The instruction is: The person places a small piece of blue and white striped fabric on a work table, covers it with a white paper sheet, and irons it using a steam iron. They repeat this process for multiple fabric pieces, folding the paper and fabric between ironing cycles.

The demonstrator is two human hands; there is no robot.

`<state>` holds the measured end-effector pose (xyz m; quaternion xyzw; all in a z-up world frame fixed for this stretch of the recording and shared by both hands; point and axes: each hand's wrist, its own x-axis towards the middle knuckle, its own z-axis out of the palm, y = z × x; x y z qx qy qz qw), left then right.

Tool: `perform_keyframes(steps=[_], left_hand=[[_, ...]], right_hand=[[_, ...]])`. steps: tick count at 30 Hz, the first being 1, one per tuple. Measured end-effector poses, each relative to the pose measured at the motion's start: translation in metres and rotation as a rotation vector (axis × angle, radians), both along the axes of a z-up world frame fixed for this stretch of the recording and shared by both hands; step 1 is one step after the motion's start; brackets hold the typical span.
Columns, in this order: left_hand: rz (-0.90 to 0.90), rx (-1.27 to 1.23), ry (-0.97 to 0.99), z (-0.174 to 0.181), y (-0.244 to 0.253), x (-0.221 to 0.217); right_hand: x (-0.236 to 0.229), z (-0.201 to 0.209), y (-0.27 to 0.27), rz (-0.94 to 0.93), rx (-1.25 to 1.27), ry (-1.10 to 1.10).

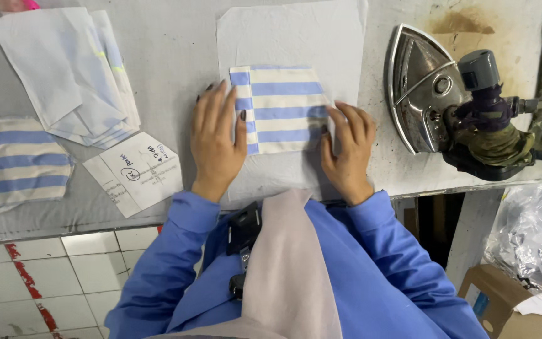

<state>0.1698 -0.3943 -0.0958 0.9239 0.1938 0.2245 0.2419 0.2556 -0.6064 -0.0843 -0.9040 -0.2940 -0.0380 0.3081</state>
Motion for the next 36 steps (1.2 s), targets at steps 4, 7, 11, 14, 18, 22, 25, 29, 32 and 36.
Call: perform_keyframes(steps=[4, 7, 11, 14, 18, 22, 25, 29, 32, 36], left_hand=[[-0.364, 0.077, 0.072, -0.011, 0.003, 0.002], [-0.405, 0.111, 0.11, -0.017, 0.006, 0.002], [-0.404, 0.108, 0.126, -0.018, 0.007, 0.0], [-0.412, 0.083, 0.133, -0.015, 0.007, 0.001], [-0.442, 0.079, 0.11, -0.015, 0.009, 0.0], [-0.449, 0.142, 0.021, -0.008, 0.008, 0.005], [-0.466, 0.152, -0.021, -0.01, 0.007, 0.008], [-0.429, 0.194, -0.017, -0.016, 0.008, 0.004], [-0.366, 0.051, -0.06, 0.001, 0.003, -0.001], [-0.269, -0.148, -0.001, 0.023, 0.018, -0.046]], right_hand=[[-0.003, -0.005, 0.01, 0.128, -0.238, -0.022], [-0.001, -0.009, 0.011, 0.119, -0.301, 0.011], [-0.004, -0.006, 0.005, 0.119, -0.317, 0.086], [-0.008, -0.008, -0.005, 0.113, -0.35, 0.09], [-0.01, -0.01, -0.004, 0.082, -0.38, 0.062], [-0.007, -0.017, -0.013, 0.085, -0.304, -0.019], [-0.006, -0.016, -0.017, 0.058, -0.235, -0.045], [-0.009, -0.016, -0.015, 0.064, -0.148, -0.072], [-0.009, -0.008, -0.015, 0.064, -0.088, -0.103], [-0.009, 0.004, -0.018, 0.121, -0.116, -0.076]])
